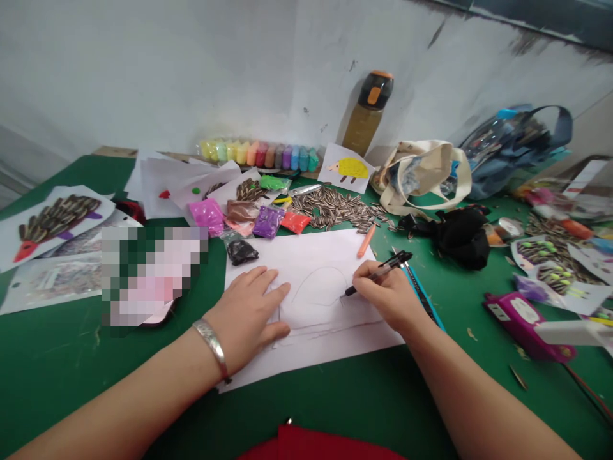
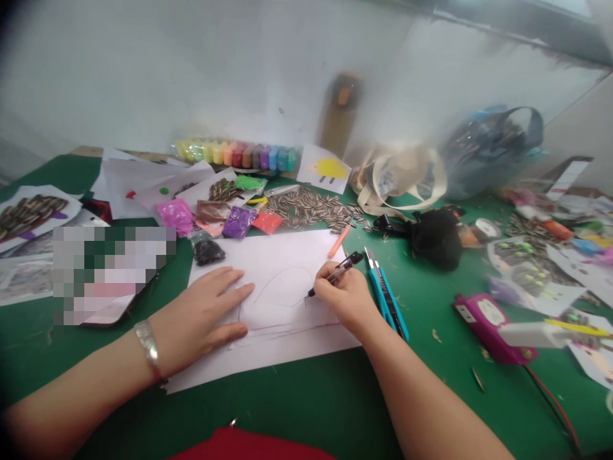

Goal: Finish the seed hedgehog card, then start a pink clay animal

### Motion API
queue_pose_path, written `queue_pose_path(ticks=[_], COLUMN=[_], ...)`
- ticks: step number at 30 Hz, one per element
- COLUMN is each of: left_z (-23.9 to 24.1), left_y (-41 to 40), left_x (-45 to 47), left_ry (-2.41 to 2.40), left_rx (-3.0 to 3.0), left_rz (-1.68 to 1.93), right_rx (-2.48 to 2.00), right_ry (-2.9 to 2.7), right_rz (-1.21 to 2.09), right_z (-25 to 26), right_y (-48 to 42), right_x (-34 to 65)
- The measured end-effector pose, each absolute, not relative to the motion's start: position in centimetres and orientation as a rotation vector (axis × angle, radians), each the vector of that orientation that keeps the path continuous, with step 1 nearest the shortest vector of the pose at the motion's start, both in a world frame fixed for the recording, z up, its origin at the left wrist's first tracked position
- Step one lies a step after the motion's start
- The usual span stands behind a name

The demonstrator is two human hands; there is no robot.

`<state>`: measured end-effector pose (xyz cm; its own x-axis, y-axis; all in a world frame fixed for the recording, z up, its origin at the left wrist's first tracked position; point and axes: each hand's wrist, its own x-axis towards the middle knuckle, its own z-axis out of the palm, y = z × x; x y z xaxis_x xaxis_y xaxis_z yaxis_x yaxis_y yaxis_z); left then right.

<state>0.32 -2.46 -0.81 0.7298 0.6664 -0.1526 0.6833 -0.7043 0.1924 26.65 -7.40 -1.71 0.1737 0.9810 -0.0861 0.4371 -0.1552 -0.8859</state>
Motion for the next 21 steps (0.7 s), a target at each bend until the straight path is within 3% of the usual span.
queue_pose_path(ticks=[21], left_z=[-0.3], left_y=[-2.44], left_x=[0.59], left_ry=[1.087], left_rx=[2.64], left_rz=[-0.109], right_rx=[-1.728], right_ry=[-1.367], right_rz=[0.967], right_z=[-1.71], right_y=[-7.55], right_x=[26.72])
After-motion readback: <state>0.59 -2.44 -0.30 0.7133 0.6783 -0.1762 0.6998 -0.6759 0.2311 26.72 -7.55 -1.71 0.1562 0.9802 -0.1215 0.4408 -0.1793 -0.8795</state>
